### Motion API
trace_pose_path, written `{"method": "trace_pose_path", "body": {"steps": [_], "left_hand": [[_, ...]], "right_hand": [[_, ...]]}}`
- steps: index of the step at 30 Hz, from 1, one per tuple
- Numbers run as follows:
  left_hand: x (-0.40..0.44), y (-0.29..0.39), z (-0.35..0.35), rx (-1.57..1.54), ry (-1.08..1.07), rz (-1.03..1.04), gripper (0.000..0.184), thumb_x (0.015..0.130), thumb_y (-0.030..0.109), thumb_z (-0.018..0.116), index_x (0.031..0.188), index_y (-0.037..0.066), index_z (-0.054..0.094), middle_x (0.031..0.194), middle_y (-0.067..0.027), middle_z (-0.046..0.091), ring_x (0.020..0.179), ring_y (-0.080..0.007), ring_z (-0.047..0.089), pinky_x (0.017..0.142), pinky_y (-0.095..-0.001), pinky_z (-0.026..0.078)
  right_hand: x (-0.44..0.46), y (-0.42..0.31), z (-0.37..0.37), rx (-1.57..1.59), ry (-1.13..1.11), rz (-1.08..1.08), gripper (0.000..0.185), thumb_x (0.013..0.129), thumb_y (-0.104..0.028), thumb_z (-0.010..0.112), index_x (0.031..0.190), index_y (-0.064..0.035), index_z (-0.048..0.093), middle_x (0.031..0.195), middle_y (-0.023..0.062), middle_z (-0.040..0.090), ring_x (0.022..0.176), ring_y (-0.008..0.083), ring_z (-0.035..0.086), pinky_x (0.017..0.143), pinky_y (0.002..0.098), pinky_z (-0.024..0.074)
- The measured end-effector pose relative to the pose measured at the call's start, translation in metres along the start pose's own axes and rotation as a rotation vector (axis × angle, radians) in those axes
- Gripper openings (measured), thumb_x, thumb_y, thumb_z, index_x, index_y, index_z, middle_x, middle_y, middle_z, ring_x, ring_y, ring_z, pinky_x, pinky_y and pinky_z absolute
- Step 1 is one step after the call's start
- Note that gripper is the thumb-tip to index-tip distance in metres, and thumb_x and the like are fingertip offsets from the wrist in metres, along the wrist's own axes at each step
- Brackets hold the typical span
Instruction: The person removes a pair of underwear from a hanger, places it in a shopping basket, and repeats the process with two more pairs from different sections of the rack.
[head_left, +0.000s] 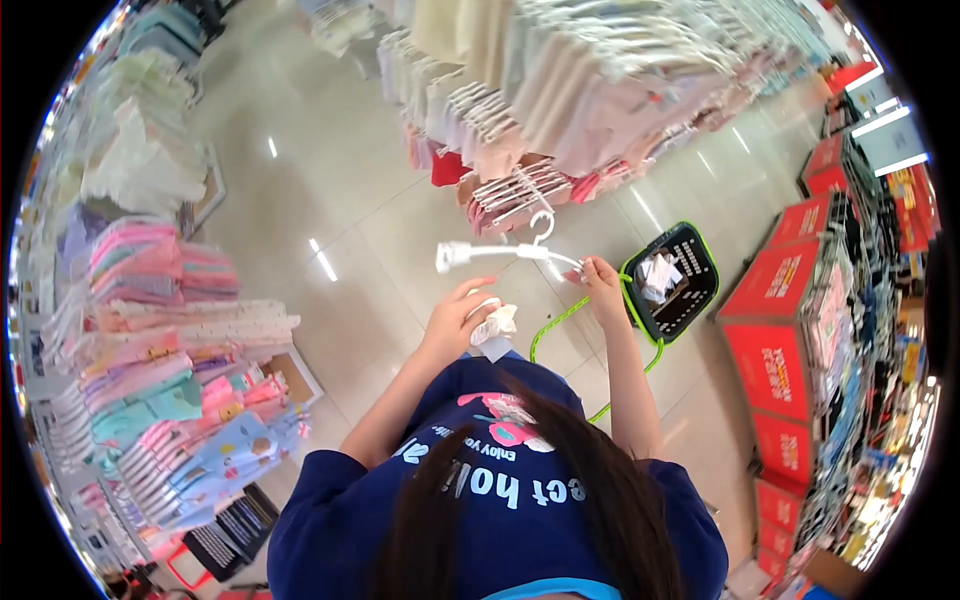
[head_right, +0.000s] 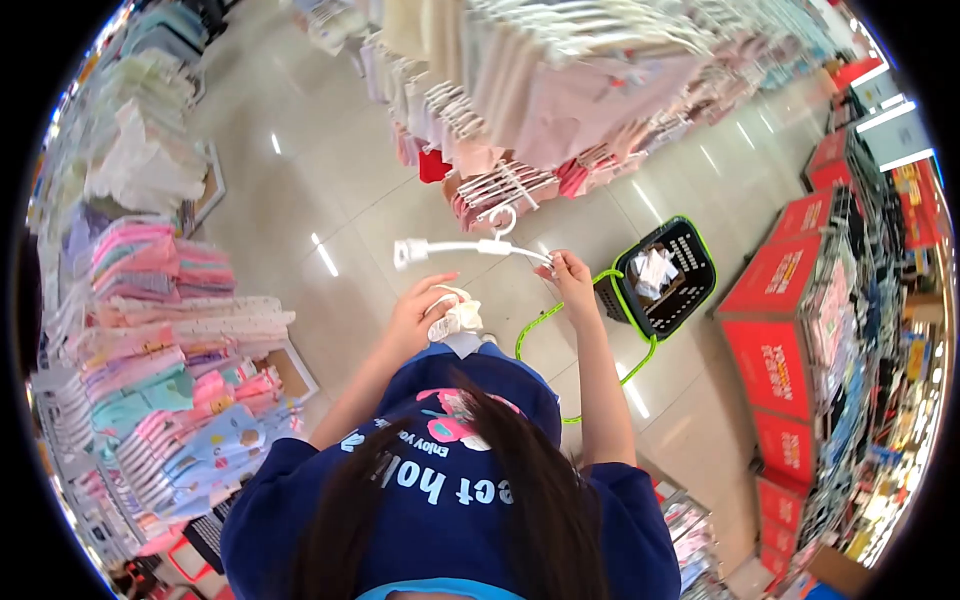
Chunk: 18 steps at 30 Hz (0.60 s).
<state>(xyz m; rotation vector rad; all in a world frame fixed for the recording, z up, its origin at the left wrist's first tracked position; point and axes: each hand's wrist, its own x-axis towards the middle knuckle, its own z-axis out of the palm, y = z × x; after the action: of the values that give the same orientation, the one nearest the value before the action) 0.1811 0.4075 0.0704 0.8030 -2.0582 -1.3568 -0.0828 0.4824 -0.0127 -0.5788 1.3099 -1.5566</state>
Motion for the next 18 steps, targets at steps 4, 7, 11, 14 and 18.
{"method": "trace_pose_path", "body": {"steps": [4, 7, 11, 14, 18], "left_hand": [[-0.024, -0.04, -0.02, 0.106, 0.125, -0.149, 0.014, 0.079, 0.012, 0.055, 0.089, 0.005, 0.061, 0.108, -0.0086, 0.054, 0.085, -0.0264, 0.056, 0.071, -0.0298, 0.043], [-0.041, -0.06, -0.034, 0.083, 0.27, -0.237, 0.013, 0.079, 0.011, 0.056, 0.088, 0.005, 0.061, 0.107, -0.0067, 0.055, 0.081, -0.024, 0.057, 0.066, -0.0285, 0.044], [-0.055, -0.089, -0.052, 0.029, 0.379, -0.467, 0.011, 0.079, 0.011, 0.055, 0.087, 0.006, 0.061, 0.105, -0.0053, 0.055, 0.073, -0.0211, 0.058, 0.064, -0.0271, 0.044], [-0.064, -0.115, -0.066, 0.086, 0.417, -0.499, 0.01, 0.079, 0.01, 0.055, 0.087, 0.006, 0.061, 0.103, -0.005, 0.056, 0.069, -0.0202, 0.058, 0.062, -0.0263, 0.044], [-0.064, -0.138, -0.085, 0.055, 0.423, -0.615, 0.012, 0.08, 0.007, 0.052, 0.086, 0.005, 0.061, 0.101, -0.0058, 0.056, 0.07, -0.0174, 0.056, 0.06, -0.025, 0.043]], "right_hand": [[0.075, 0.036, -0.016, -0.071, 0.021, 0.067, 0.021, 0.09, -0.022, 0.044, 0.091, -0.0022, 0.052, 0.074, 0.0026, 0.053, 0.065, 0.0105, 0.051, 0.061, 0.0238, 0.0442], [0.138, 0.041, -0.033, -0.086, 0.12, 0.02, 0.02, 0.089, -0.022, 0.045, 0.092, -0.004, 0.053, 0.077, 0.0021, 0.052, 0.062, 0.0093, 0.048, 0.057, 0.0232, 0.0419], [0.232, 0.06, -0.09, -0.198, 0.296, -0.066, 0.016, 0.085, -0.01, 0.047, 0.101, -0.0049, 0.049, 0.09, 0.0053, 0.051, 0.074, 0.0128, 0.049, 0.066, 0.0265, 0.0415], [0.257, 0.063, -0.086, -0.022, 0.339, -0.216, 0.026, 0.077, -0.006, 0.055, 0.101, -0.0087, 0.046, 0.095, 0.0062, 0.052, 0.088, 0.0177, 0.048, 0.077, 0.0316, 0.0392], [0.268, 0.036, -0.092, 0.311, 0.252, -0.148, 0.021, 0.077, -0.012, 0.059, 0.095, -0.0104, 0.048, 0.087, 0.0024, 0.052, 0.084, 0.0184, 0.048, 0.077, 0.0335, 0.0392]]}}
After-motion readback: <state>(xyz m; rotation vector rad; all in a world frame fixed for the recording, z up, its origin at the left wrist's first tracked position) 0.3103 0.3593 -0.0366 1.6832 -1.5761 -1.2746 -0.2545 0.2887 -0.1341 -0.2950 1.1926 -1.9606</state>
